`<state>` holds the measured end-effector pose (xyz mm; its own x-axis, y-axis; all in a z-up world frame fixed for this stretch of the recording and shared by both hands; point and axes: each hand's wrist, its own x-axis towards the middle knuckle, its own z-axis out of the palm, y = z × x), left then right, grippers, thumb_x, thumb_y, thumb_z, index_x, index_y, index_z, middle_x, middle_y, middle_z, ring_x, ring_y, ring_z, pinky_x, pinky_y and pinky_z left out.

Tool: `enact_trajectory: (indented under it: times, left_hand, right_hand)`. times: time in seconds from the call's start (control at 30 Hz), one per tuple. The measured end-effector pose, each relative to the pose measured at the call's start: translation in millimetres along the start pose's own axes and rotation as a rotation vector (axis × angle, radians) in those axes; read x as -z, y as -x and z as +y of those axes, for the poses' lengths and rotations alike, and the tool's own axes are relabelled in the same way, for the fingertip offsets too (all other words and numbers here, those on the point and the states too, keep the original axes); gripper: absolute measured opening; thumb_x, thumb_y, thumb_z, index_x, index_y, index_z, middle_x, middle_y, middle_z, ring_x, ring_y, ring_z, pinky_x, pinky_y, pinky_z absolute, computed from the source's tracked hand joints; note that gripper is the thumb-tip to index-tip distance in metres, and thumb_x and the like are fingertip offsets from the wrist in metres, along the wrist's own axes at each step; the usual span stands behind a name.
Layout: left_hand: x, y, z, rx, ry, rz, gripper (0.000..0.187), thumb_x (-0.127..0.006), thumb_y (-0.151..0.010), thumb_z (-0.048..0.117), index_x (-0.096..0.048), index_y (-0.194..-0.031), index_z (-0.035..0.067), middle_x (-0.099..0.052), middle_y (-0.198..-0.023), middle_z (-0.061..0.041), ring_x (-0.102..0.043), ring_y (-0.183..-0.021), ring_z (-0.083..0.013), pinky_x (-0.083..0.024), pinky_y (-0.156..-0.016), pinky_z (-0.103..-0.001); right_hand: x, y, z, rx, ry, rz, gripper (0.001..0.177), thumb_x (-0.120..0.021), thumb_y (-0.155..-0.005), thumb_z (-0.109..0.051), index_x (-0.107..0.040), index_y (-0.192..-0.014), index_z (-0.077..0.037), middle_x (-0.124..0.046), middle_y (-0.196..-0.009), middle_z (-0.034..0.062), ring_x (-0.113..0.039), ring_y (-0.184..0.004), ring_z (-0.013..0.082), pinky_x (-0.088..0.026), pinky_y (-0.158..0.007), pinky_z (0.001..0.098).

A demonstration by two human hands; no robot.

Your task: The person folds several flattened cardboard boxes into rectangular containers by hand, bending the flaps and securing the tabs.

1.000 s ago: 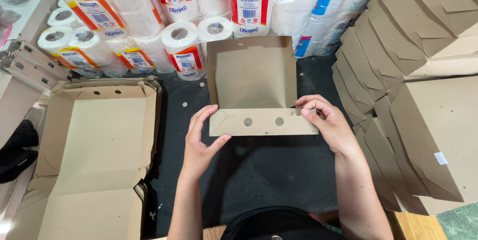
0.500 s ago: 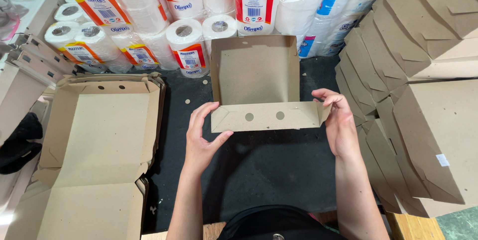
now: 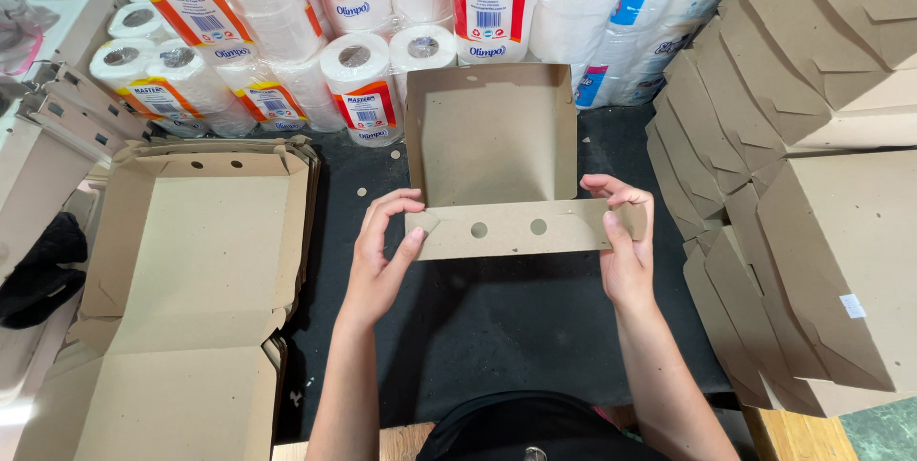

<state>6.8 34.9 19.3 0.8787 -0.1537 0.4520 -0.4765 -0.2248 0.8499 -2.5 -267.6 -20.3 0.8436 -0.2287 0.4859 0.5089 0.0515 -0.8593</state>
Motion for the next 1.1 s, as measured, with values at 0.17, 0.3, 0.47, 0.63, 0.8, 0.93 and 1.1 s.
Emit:
enact_trajectory:
  times: [0.17,0.3,0.47,0.63,0.8,0.93,1.1]
  left_hand:
    - [8.7,-14.1,0.4,0.053,0.022,-0.136,0.012,-0.066,-0.097,0.02,-0.064,-0.097,0.008,-0.064,-0.132,-0.013,-0.055,-0.13,-0.0359,-0.039,-0.11,-0.055]
    - [13.6,-20.3,17.2,0.109,-0.023,-0.277,0.018,-0.058,-0.102,0.023,-0.061,-0.095,0.007,-0.061,-0.135,-0.019,-0.052,-0.132,-0.0455,-0.036,-0.109,-0.06]
    - [8.4,-26.7,18.5,0.105,0.011,-0.332,0.024,-0.053,-0.104,0.022,-0.061,-0.088,0.007,-0.063,-0.133,-0.017,-0.055,-0.129,-0.0406,-0.038,-0.108,-0.055]
    - [0.4,-22.6,-12.0,0.121,0.24,-0.274,0.025,-0.055,-0.103,0.023,-0.062,-0.086,0.006,-0.06,-0.141,-0.019,-0.053,-0.132,-0.0359,-0.034,-0.112,-0.054]
    - [-10.0,-19.3,-30.8,0.15,0.465,-0.057,0.023,-0.054,-0.103,0.023,-0.057,-0.085,0.009,-0.059,-0.141,-0.019,-0.048,-0.137,-0.0307,-0.027,-0.118,-0.051]
    - [-8.6,-15.6,-40.1,0.173,0.536,0.108,0.022,-0.051,-0.106,0.018,-0.054,-0.086,0.009,-0.06,-0.138,-0.02,-0.048,-0.139,-0.033,-0.027,-0.12,-0.05]
    - [-4.6,-8.2,-34.9,0.165,0.483,0.085,0.021,-0.056,-0.104,0.019,-0.057,-0.086,0.008,-0.061,-0.136,-0.022,-0.051,-0.135,-0.0342,-0.024,-0.121,-0.054]
  right_hand:
    - [-5.0,0.4,-4.2,0.011,0.051,0.036,0.01,-0.046,-0.101,-0.008,-0.039,-0.105,-0.013,-0.057,-0.133,0.0221,-0.054,-0.134,0.0369,-0.032,-0.119,0.0523]
    - [-3.0,1.0,-7.4,0.01,0.089,0.017,0.015,-0.046,-0.099,-0.001,-0.039,-0.105,-0.013,-0.058,-0.132,0.0213,-0.055,-0.133,0.0368,-0.031,-0.118,0.0529]
    - [-1.9,1.4,-8.3,0.025,0.111,0.005,0.015,-0.046,-0.1,0.0,-0.039,-0.104,-0.012,-0.059,-0.131,0.0212,-0.056,-0.131,0.0353,-0.033,-0.117,0.0509]
    - [-0.3,0.8,-8.5,0.042,0.129,-0.015,0.012,-0.045,-0.101,0.0,-0.04,-0.104,-0.01,-0.059,-0.131,0.0213,-0.057,-0.13,0.0364,-0.034,-0.116,0.0509]
    - [1.0,1.6,-9.2,0.055,0.157,-0.013,0.011,-0.044,-0.102,-0.001,-0.04,-0.104,-0.011,-0.06,-0.13,0.0208,-0.058,-0.129,0.0361,-0.034,-0.115,0.0512]
    - [0.3,4.3,-8.0,0.056,0.151,0.0,0.012,-0.044,-0.102,0.0,-0.039,-0.104,-0.011,-0.06,-0.129,0.0214,-0.058,-0.128,0.0366,-0.035,-0.115,0.0518]
    - [2.1,5.0,-5.2,0.054,0.121,0.003,0.01,-0.047,-0.105,-0.013,-0.038,-0.104,-0.011,-0.06,-0.129,0.0225,-0.057,-0.127,0.0358,-0.033,-0.115,0.0492]
